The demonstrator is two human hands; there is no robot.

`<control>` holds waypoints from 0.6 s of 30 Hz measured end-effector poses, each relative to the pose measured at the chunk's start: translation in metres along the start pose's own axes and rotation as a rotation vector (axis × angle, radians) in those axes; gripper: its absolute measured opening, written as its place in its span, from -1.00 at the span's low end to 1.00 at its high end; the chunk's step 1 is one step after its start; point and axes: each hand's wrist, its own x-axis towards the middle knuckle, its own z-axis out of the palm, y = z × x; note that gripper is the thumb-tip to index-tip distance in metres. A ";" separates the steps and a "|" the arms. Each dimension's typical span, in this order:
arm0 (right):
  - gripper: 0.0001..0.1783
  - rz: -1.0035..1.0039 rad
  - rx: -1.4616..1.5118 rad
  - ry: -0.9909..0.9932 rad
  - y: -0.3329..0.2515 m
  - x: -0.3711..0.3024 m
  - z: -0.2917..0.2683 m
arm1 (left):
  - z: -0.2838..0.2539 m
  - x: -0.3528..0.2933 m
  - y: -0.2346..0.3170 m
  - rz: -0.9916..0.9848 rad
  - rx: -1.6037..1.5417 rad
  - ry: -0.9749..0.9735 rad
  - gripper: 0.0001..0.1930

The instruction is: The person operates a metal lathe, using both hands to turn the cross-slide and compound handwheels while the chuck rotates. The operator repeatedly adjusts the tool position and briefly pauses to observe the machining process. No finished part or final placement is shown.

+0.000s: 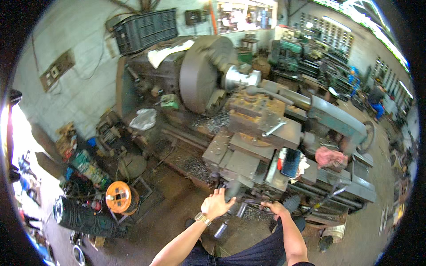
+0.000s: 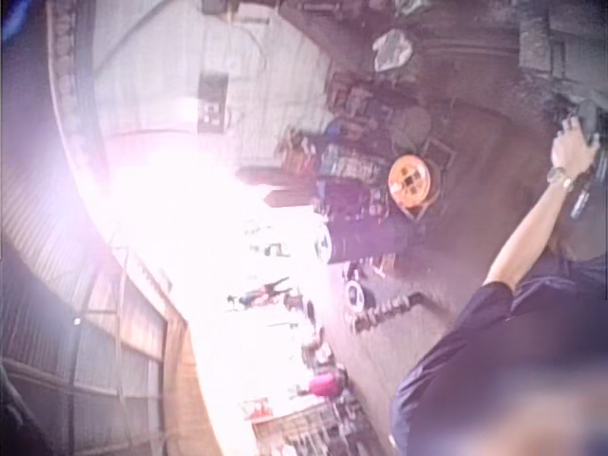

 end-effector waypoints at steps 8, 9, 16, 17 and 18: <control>0.19 0.035 -0.109 0.017 -0.010 -0.008 0.004 | 0.006 0.001 -0.003 -0.009 0.033 -0.023 -0.19; 0.19 0.008 -0.101 0.028 -0.010 -0.010 0.003 | 0.006 0.001 -0.002 -0.010 0.031 -0.013 -0.20; 0.02 0.098 -0.178 -0.111 -0.037 -0.016 0.003 | -0.001 0.000 -0.002 -0.039 0.045 -0.040 -0.20; 0.06 0.039 -0.228 -0.147 -0.045 -0.013 0.007 | -0.001 0.000 -0.001 -0.033 0.057 -0.028 -0.22; 0.10 -0.022 -0.275 -0.179 -0.051 -0.008 0.008 | -0.002 0.002 0.001 -0.038 0.059 -0.040 -0.24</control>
